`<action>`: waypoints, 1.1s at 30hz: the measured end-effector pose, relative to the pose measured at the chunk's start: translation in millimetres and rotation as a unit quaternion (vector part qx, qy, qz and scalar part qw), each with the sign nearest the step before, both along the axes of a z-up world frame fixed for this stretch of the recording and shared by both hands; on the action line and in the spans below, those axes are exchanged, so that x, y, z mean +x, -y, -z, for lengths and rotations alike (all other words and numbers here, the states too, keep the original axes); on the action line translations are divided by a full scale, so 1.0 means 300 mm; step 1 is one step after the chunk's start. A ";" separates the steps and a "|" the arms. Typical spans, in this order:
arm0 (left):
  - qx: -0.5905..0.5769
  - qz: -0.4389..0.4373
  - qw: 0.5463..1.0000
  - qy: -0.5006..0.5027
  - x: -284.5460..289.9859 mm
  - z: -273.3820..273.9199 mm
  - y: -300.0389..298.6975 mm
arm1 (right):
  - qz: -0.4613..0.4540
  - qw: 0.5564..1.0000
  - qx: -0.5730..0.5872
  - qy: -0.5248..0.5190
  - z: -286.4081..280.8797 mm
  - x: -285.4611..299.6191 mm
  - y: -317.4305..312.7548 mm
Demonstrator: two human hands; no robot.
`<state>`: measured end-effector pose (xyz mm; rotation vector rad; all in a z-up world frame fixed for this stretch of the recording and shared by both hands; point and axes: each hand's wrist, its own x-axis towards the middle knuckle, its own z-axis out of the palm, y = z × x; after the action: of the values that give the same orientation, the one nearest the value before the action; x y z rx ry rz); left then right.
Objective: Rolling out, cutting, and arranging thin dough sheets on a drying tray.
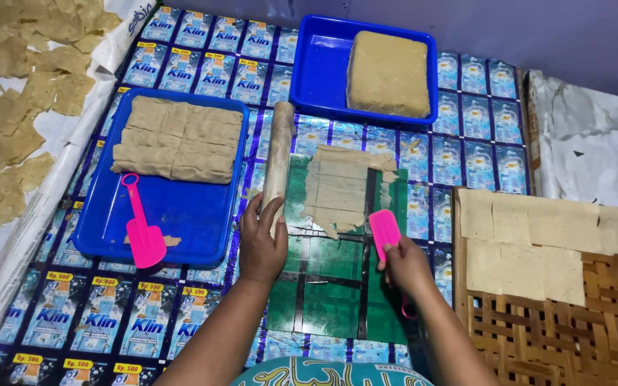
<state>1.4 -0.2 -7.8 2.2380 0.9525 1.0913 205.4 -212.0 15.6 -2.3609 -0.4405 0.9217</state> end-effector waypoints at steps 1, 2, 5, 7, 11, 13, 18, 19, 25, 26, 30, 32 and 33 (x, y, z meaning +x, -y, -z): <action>0.000 0.001 1.000 -0.001 -0.005 0.001 0.006 | 0.001 1.000 0.000 -0.001 0.019 -0.014 -0.002; 0.005 0.003 1.000 0.001 -0.003 0.001 0.004 | -0.004 1.000 0.012 -0.017 0.036 -0.020 -0.012; 0.007 0.006 1.000 0.004 -0.005 -0.001 0.007 | -0.043 0.999 0.006 0.018 -0.073 -0.135 -0.065; 0.006 0.010 1.000 0.008 -0.001 -0.001 -0.003 | -0.073 0.995 -0.010 0.073 -0.148 -0.216 -0.105; 0.009 0.010 1.000 0.010 0.004 0.005 -0.003 | -0.191 0.967 0.005 0.167 -0.173 -0.299 -0.107; 0.005 0.013 1.000 0.011 -0.007 0.010 -0.002 | -0.208 0.963 0.010 0.169 -0.162 -0.296 -0.090; 0.008 0.008 1.000 0.006 -0.005 0.014 -0.002 | -0.057 0.993 -0.038 0.092 -0.098 -0.204 -0.072; 0.007 0.010 1.000 0.005 -0.010 0.012 0.004 | -0.054 0.994 -0.040 0.091 -0.064 -0.202 -0.085; 0.018 0.018 1.000 0.007 -0.012 0.003 -0.004 | -0.099 0.991 0.025 0.090 0.047 -0.283 -0.222; 0.009 0.017 1.000 0.009 -0.011 0.000 0.000 | -0.138 0.983 -0.003 0.123 -0.024 -0.328 -0.245; -0.017 0.018 1.000 0.008 -0.012 -0.001 0.001 | -0.306 0.902 -0.035 0.302 -0.046 -0.424 -0.265; -0.025 0.021 0.999 0.011 -0.017 -0.016 0.002 | -0.282 0.915 -0.037 0.286 -0.104 -0.395 -0.249; -0.034 0.023 0.999 0.014 -0.020 -0.023 0.004 | -0.260 0.927 -0.039 0.269 -0.133 -0.381 -0.239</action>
<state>-4.5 -1.4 -0.9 2.1736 0.9097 1.0521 91.1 -140.4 55.6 -2.6038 -1.3154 0.4790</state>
